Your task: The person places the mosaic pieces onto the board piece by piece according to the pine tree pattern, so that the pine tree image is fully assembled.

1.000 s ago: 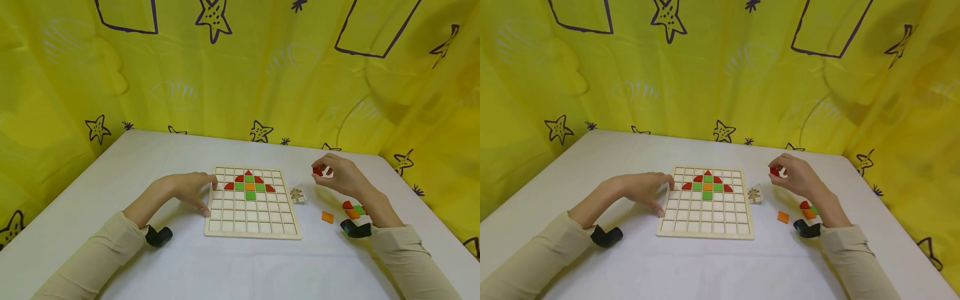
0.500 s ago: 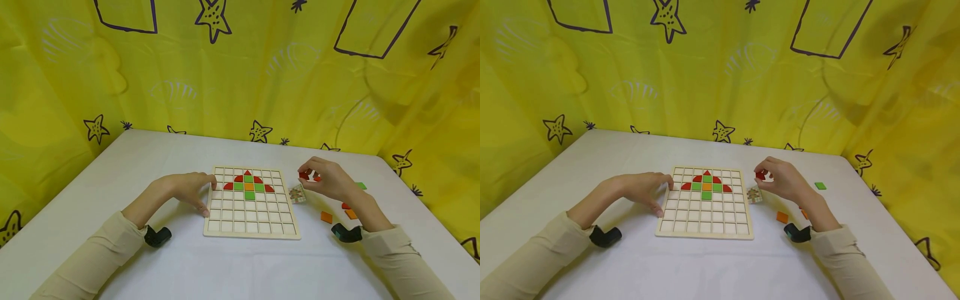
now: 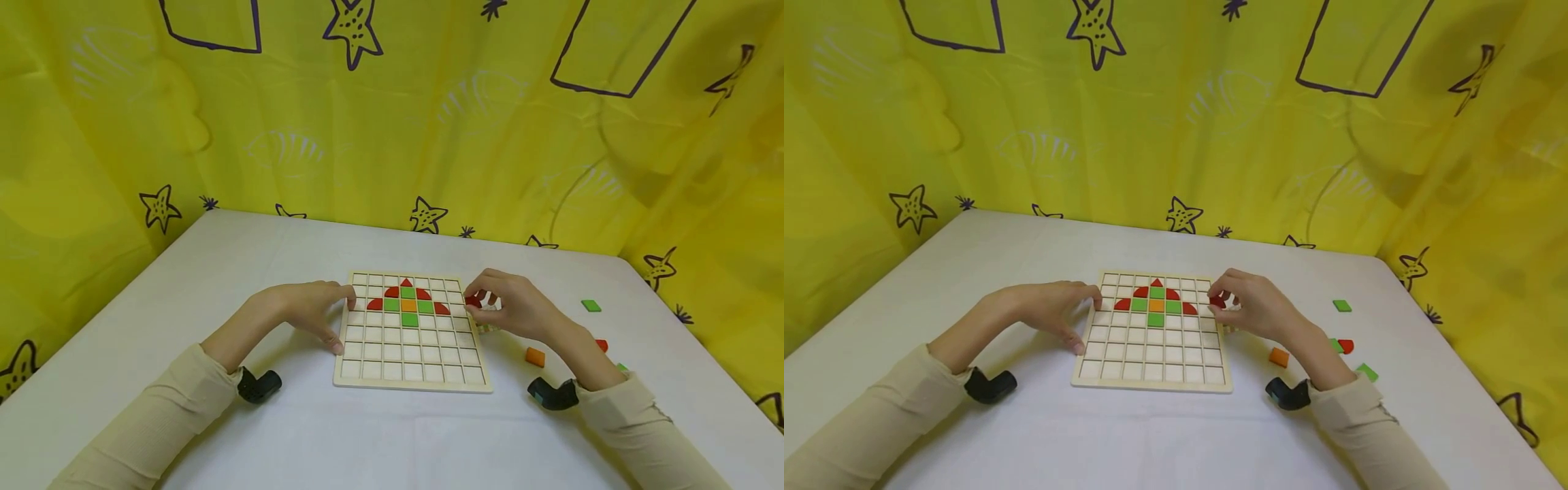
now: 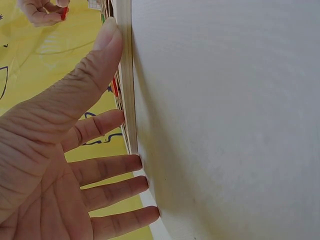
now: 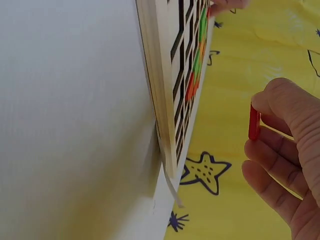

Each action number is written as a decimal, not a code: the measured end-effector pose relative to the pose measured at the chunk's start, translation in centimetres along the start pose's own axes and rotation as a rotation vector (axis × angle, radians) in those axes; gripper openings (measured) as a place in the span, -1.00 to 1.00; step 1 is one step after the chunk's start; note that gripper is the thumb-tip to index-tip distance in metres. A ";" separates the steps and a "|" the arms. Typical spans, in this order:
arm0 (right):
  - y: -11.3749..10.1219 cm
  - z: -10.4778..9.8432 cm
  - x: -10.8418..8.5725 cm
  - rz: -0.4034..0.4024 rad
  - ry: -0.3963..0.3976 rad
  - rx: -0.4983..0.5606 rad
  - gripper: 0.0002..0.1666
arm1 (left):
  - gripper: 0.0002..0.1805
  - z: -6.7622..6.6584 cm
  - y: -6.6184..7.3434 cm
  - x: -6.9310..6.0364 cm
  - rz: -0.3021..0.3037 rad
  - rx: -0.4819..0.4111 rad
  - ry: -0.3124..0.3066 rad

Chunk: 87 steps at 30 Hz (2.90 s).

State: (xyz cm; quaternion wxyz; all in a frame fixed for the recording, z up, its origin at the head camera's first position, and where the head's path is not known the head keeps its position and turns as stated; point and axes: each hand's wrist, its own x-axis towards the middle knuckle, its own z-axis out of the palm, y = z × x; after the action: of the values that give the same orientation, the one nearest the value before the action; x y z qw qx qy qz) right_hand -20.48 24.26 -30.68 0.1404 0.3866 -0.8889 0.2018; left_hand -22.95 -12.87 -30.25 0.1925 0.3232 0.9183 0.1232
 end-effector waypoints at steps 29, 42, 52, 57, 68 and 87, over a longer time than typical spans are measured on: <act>-2.8 3.6 3.5 0.030 -0.288 -0.028 -0.89 | -0.30 0.0 0.1 0.1 -0.009 -0.023 -0.002; -3.1 4.2 4.1 -0.048 -0.295 -0.043 -0.95 | -0.30 0.1 0.1 0.3 -0.024 -0.022 -0.002; -3.1 2.8 2.8 0.041 -0.290 -0.044 -0.91 | -0.30 0.2 0.1 0.3 -0.009 -0.019 0.006; -2.4 1.8 1.7 0.061 -0.249 -0.029 -0.91 | -0.30 0.1 0.1 0.2 -0.005 -0.013 0.013; -1.1 -0.9 -1.1 0.119 -0.157 -0.073 -0.89 | -0.30 0.0 0.1 0.1 0.000 -0.012 0.014; 1.1 -4.1 -5.6 0.182 -0.097 -0.159 -0.79 | -0.31 0.1 0.1 0.1 -0.007 -0.015 0.012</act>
State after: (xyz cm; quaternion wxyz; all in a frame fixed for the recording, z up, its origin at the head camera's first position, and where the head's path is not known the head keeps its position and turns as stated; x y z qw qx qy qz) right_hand -17.21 30.45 -29.64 0.1085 0.3015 -0.9391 0.1238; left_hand -22.98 -12.73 -30.33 0.1898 0.3178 0.9197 0.1312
